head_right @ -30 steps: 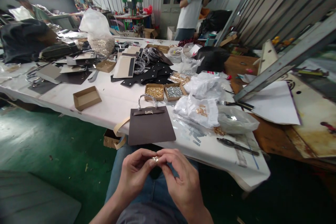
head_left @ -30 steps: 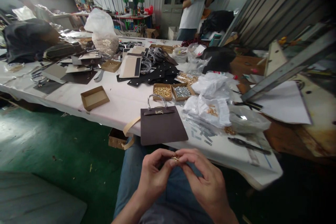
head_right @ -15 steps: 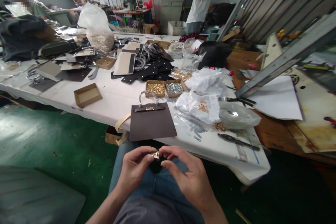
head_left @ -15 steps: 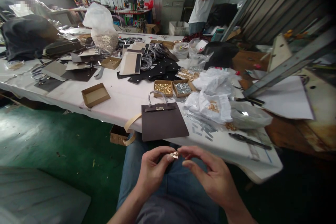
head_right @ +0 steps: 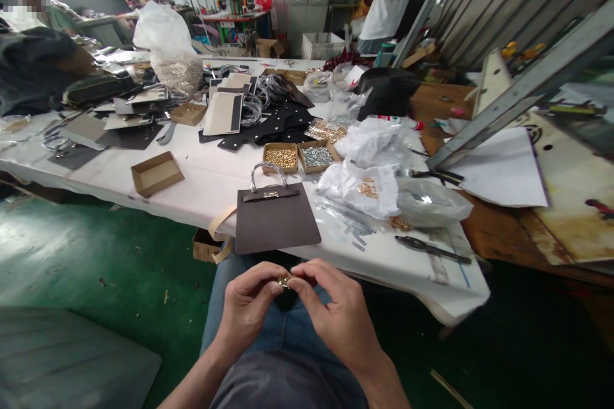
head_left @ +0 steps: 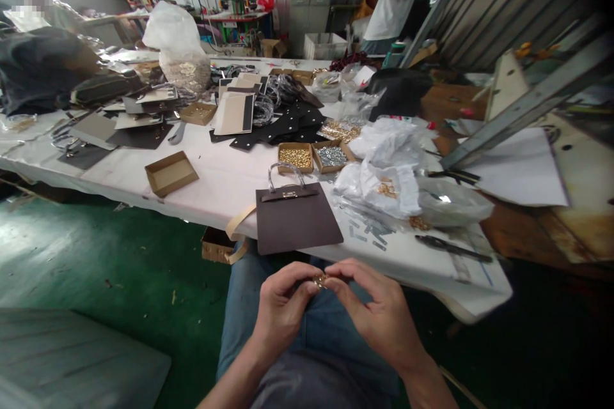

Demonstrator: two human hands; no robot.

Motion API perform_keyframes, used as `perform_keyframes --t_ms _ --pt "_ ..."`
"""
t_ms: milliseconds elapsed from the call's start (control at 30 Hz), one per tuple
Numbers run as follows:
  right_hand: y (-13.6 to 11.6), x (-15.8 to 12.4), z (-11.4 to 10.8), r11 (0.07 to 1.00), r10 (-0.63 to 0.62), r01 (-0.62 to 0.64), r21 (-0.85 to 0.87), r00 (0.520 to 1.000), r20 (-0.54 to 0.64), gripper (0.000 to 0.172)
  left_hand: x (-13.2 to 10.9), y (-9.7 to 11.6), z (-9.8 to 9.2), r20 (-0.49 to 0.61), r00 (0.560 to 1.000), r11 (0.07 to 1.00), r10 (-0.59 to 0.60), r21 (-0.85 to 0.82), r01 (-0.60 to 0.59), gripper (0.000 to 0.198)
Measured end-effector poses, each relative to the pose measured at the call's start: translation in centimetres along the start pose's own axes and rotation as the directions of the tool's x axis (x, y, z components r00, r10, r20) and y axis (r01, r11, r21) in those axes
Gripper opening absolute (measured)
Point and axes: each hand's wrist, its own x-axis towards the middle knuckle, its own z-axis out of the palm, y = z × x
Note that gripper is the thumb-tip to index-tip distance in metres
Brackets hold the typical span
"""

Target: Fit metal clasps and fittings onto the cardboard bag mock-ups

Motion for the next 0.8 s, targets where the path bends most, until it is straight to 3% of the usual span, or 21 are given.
perform_keyframes --t_ms 200,600,733,800 --pt "-0.4 -0.2 0.6 0.997 -0.066 0.065 -0.037 0.998 -0.024 0.014 -0.1 0.3 0.3 0.007 1.0 0.997 -0.003 0.076 0.002 0.016" --pt "-0.5 -0.4 1.5 0.995 0.101 -0.101 -0.025 0.995 0.003 0.023 -0.3 0.7 0.6 0.002 0.984 0.984 -0.176 0.009 0.176 0.017" --pt "0.0 -0.6 1.3 0.982 0.177 -0.178 0.061 0.984 0.017 0.025 -0.5 0.4 0.5 -0.023 0.982 0.982 -0.186 -0.018 0.186 0.018" --pt "0.3 -0.8 1.2 0.971 0.188 -0.194 0.14 0.981 0.058 0.018 -0.6 0.1 0.4 -0.048 0.977 0.977 -0.207 -0.068 0.203 0.02"
